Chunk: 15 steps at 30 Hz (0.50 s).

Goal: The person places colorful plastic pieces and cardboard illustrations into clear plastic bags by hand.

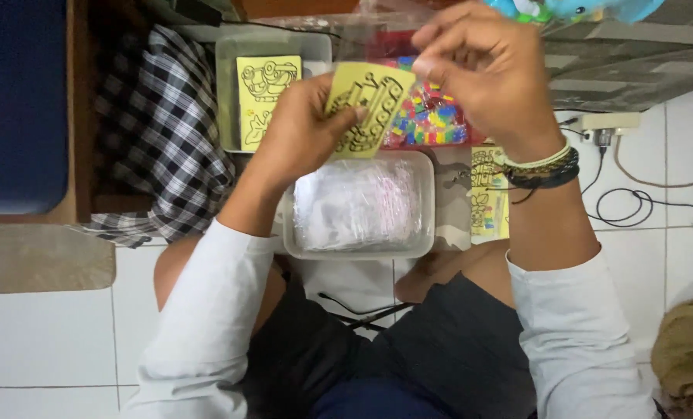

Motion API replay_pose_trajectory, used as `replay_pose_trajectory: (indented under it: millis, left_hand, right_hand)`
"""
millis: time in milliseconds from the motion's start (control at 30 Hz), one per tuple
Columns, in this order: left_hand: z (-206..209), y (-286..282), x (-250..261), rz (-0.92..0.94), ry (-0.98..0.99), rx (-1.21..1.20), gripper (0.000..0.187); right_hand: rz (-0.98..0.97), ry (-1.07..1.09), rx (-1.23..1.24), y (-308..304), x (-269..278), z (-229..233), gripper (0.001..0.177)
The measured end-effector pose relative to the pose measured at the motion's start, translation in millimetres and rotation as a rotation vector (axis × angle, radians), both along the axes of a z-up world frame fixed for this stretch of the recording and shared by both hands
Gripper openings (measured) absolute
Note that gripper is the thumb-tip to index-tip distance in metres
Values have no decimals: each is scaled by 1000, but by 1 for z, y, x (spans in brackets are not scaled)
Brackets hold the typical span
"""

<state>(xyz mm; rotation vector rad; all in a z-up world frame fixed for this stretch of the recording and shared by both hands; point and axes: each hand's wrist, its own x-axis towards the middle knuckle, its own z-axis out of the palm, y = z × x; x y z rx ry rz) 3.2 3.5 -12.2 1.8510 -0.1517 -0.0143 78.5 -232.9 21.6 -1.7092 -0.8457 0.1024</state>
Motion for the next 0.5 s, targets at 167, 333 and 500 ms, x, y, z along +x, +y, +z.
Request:
replay_pose_trajectory:
  millis: [167, 333, 500]
  left_hand:
    - [1, 14, 1, 116, -133, 91, 13]
    - [5, 24, -3, 129, -164, 102, 13]
    - [4, 32, -7, 141, -217, 123, 12]
  right_hand:
    - [-167, 22, 61, -14, 34, -44, 5]
    - [-210, -243, -1061, -32, 64, -139, 29]
    - [-58, -391, -1308, -43, 69, -212, 36]
